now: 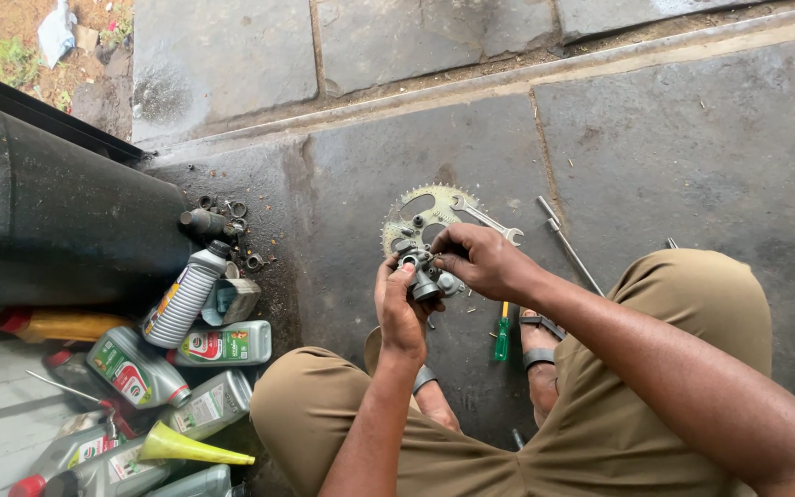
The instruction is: Disassembling and cleaning a motorcycle carburetor using tools.
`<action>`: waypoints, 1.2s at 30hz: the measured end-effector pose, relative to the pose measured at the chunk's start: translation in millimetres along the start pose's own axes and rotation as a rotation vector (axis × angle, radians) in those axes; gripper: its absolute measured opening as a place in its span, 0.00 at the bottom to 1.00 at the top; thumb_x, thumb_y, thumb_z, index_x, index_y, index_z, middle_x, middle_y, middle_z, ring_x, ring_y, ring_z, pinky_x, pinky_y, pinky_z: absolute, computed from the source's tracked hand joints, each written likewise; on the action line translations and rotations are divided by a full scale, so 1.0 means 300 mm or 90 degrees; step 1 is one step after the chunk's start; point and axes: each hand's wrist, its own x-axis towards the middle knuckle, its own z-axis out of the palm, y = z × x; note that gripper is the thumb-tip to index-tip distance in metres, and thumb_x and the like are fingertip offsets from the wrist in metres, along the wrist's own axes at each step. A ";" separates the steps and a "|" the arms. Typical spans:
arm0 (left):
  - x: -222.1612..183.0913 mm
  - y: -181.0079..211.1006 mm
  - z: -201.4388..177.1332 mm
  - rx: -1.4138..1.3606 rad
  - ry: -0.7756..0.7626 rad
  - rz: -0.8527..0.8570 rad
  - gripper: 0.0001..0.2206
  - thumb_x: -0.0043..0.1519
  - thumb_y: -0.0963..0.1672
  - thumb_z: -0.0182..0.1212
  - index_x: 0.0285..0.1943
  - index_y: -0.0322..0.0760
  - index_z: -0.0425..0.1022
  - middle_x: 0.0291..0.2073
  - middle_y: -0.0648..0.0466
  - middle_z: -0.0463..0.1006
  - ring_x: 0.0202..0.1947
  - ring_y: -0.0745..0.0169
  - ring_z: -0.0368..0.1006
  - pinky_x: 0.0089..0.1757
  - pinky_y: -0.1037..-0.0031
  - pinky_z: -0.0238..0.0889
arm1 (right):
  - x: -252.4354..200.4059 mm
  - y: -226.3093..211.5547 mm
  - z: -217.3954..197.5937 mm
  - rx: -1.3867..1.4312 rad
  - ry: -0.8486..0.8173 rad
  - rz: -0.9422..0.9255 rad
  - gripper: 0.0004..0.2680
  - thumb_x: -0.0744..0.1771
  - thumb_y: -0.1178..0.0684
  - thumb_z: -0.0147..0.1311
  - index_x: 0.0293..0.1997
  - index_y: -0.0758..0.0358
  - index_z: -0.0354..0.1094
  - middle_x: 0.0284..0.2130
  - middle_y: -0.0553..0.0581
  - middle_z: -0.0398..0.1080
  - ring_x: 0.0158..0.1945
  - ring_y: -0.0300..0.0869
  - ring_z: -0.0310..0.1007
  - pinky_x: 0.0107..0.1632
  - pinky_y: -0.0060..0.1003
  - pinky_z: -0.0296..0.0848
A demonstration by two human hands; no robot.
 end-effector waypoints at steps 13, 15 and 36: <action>-0.002 0.007 0.007 0.061 0.030 -0.003 0.26 0.60 0.49 0.52 0.66 0.34 0.60 0.40 0.51 0.74 0.34 0.65 0.74 0.30 0.72 0.71 | -0.001 -0.015 -0.022 0.040 0.027 0.058 0.08 0.64 0.55 0.57 0.42 0.67 0.76 0.33 0.56 0.79 0.37 0.37 0.77 0.42 0.36 0.77; 0.002 0.006 0.003 0.047 0.032 0.008 0.26 0.61 0.49 0.52 0.66 0.33 0.60 0.40 0.50 0.73 0.34 0.64 0.74 0.30 0.72 0.70 | 0.010 0.017 -0.017 0.071 0.028 0.089 0.07 0.65 0.55 0.58 0.42 0.66 0.76 0.32 0.55 0.79 0.36 0.36 0.77 0.41 0.35 0.77; 0.007 0.006 -0.012 -0.009 0.046 0.002 0.23 0.62 0.49 0.51 0.64 0.34 0.63 0.40 0.51 0.75 0.34 0.64 0.74 0.31 0.72 0.69 | 0.015 0.055 -0.016 0.398 0.009 0.077 0.09 0.68 0.60 0.54 0.52 0.66 0.74 0.36 0.52 0.75 0.37 0.33 0.75 0.42 0.30 0.77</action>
